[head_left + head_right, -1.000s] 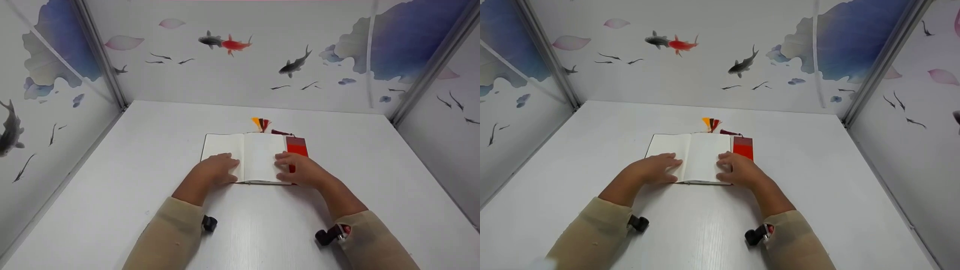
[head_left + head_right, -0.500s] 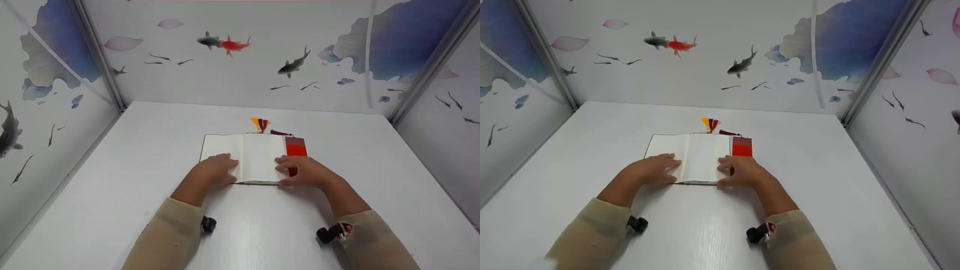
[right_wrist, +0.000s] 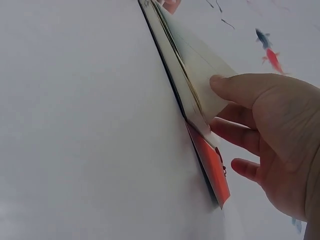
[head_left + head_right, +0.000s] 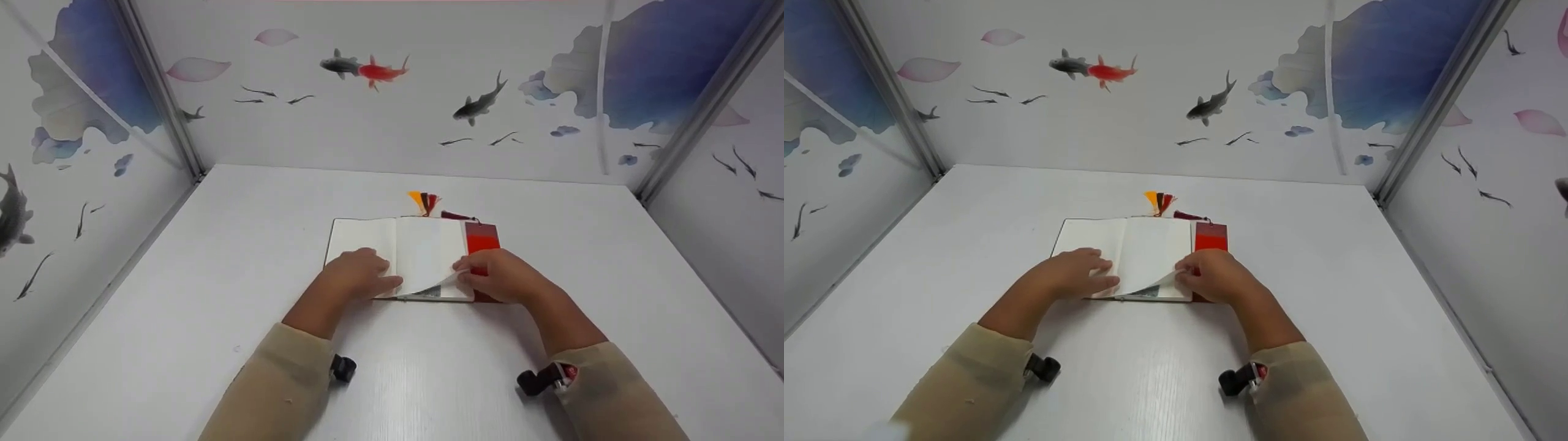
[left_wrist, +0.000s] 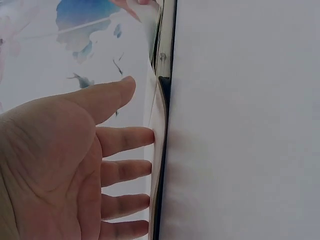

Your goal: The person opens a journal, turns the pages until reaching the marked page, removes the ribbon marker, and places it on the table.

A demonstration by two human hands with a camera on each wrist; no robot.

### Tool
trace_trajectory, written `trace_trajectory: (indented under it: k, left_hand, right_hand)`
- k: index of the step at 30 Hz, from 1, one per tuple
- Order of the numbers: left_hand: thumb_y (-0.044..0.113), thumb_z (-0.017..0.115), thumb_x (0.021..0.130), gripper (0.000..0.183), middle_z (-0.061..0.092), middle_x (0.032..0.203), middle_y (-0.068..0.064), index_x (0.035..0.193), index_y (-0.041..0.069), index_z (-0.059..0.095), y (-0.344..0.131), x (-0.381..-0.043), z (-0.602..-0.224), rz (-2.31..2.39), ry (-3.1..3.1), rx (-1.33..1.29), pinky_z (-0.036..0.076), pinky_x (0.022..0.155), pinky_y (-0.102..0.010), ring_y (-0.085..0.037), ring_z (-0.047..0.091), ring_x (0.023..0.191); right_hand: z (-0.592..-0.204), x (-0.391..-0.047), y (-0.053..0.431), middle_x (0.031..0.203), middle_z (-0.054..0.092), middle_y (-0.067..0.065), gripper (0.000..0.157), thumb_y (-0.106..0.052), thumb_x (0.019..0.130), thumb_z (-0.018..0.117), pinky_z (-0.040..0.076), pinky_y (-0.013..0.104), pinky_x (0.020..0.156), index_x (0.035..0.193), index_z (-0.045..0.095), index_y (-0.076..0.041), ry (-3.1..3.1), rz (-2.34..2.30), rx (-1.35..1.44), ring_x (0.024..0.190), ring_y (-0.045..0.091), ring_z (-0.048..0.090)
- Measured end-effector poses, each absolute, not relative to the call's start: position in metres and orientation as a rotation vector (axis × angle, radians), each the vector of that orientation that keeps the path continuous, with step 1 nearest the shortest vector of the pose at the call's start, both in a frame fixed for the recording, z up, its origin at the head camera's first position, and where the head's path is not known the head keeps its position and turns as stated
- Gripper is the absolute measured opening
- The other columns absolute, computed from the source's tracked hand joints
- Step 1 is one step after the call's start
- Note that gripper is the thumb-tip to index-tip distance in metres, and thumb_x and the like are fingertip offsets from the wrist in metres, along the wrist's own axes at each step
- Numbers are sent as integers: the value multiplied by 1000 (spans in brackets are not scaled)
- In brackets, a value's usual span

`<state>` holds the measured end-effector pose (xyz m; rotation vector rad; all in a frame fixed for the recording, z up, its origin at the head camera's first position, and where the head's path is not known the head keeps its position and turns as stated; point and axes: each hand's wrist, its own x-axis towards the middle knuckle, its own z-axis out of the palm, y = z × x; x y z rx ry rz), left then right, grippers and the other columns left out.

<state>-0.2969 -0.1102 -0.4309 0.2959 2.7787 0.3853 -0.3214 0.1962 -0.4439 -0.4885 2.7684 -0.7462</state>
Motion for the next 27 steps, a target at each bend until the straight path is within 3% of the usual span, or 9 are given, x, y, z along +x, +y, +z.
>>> trace_trajectory:
  k: [4, 11, 16, 19, 27]
  left_hand:
    - [66, 56, 102, 72, 46, 170, -7, 158, 21, 56, -107, -295, -430, 395, 2781, 249, 37, 130, -53, -33, 43, 158]
    - [77, 54, 97, 81, 53, 164, -8, 155, 20, 60, -105, -295, -429, 356, 2811, 279, 44, 125, -55, -35, 51, 150]
    - [84, 54, 92, 87, 67, 142, -11, 141, 14, 71, -103, -297, -430, 286, 2849, 347, 56, 107, -52, -32, 64, 124]
    - [87, 58, 88, 86, 69, 124, -11, 128, 12, 74, -101, -298, -431, 262, 2863, 355, 59, 93, -49, -28, 64, 105]
    - [81, 68, 86, 76, 68, 116, -11, 112, 9, 74, -96, -295, -431, 285, 2893, 325, 59, 87, -47, -27, 61, 96]
  right_hand:
    - [-439, -319, 192, 133, 73, -3, 28, -34, 101, 75, 62, 46, 101, 129, 77, -33, 2807, -783, -485, 125, 26, 62]
    - [-431, -314, 179, 131, 76, -2, 24, -23, 103, 73, 58, 52, 111, 126, 77, -26, 2969, -899, -741, 129, 27, 68]
    - [-428, -306, 168, 139, 73, 1, 22, -24, 107, 68, 51, 54, 118, 127, 76, -21, 3101, -910, -834, 138, 29, 62]
    - [-428, -304, 163, 142, 71, 2, 21, -23, 107, 67, 49, 55, 121, 126, 76, -20, 3134, -930, -855, 142, 29, 60]
    - [-428, -303, 158, 143, 71, 0, 14, -23, 107, 68, 46, 55, 123, 118, 77, -20, 3158, -1002, -921, 145, 27, 58]
